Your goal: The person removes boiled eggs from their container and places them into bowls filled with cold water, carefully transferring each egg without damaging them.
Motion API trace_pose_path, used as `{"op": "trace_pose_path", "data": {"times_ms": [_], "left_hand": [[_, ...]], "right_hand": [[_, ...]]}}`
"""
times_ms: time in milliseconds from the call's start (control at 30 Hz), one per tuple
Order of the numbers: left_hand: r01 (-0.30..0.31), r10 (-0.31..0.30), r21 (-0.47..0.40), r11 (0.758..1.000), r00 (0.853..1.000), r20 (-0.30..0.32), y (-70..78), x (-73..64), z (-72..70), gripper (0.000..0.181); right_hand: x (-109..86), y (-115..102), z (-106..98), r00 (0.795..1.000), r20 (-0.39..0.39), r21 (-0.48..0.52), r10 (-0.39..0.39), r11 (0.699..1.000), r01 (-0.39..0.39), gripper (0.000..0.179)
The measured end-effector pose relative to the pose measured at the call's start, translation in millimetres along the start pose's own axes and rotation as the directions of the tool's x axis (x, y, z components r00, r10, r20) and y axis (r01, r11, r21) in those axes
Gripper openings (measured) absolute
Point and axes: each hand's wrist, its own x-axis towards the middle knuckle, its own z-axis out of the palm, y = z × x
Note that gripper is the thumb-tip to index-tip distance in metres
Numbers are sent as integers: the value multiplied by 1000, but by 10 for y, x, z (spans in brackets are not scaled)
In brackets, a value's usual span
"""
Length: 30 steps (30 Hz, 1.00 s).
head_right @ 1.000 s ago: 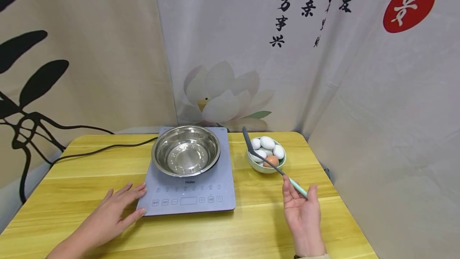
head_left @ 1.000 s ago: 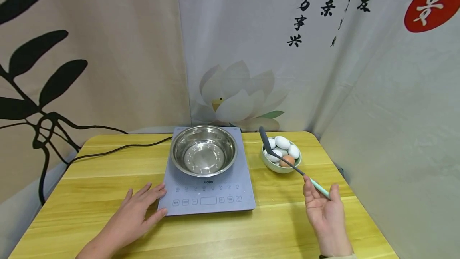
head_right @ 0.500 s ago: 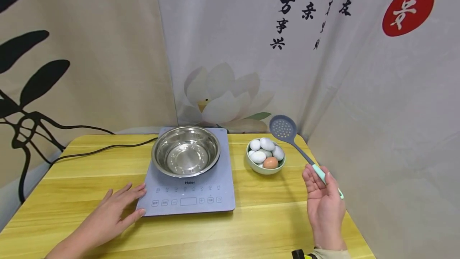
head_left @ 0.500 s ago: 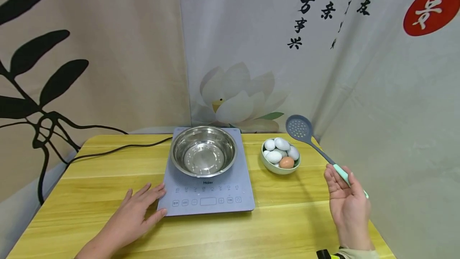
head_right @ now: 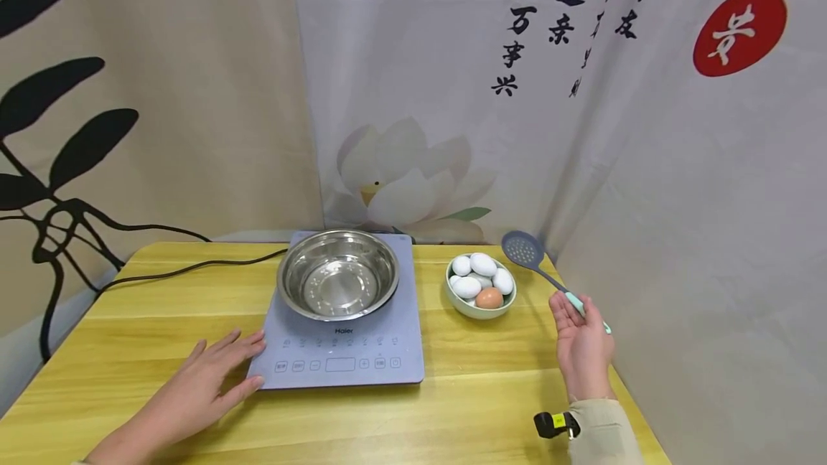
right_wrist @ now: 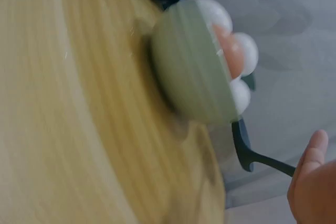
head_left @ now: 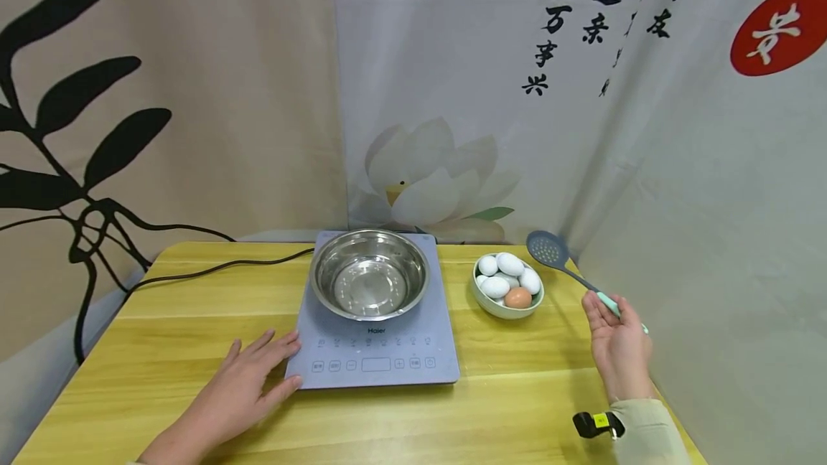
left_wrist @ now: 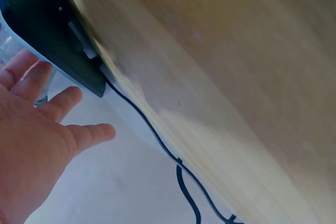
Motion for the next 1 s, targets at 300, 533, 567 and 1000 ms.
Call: {"op": "trace_pose_path", "data": {"times_ms": [300,533,567,1000], "left_hand": [[-14,14,-4,1000,1000,-12,22,26,9,57],[-23,22,-1,1000,1000,-19,38,41,21,56],[-22,22,0,1000,1000,-18,39,42,21,56],[-11,11,-5,1000,1000,-17,16,29,6,57]], "right_hand": [[340,29,-186,991,-129,-47,41,998,-47,21],[309,24,-398,986,-129,-109,105,987,-119,30],[286,20,-435,984,-123,-115,126,983,-140,31],[-144,-177,-945,942,-172,-578,289,744,-334,74]]}}
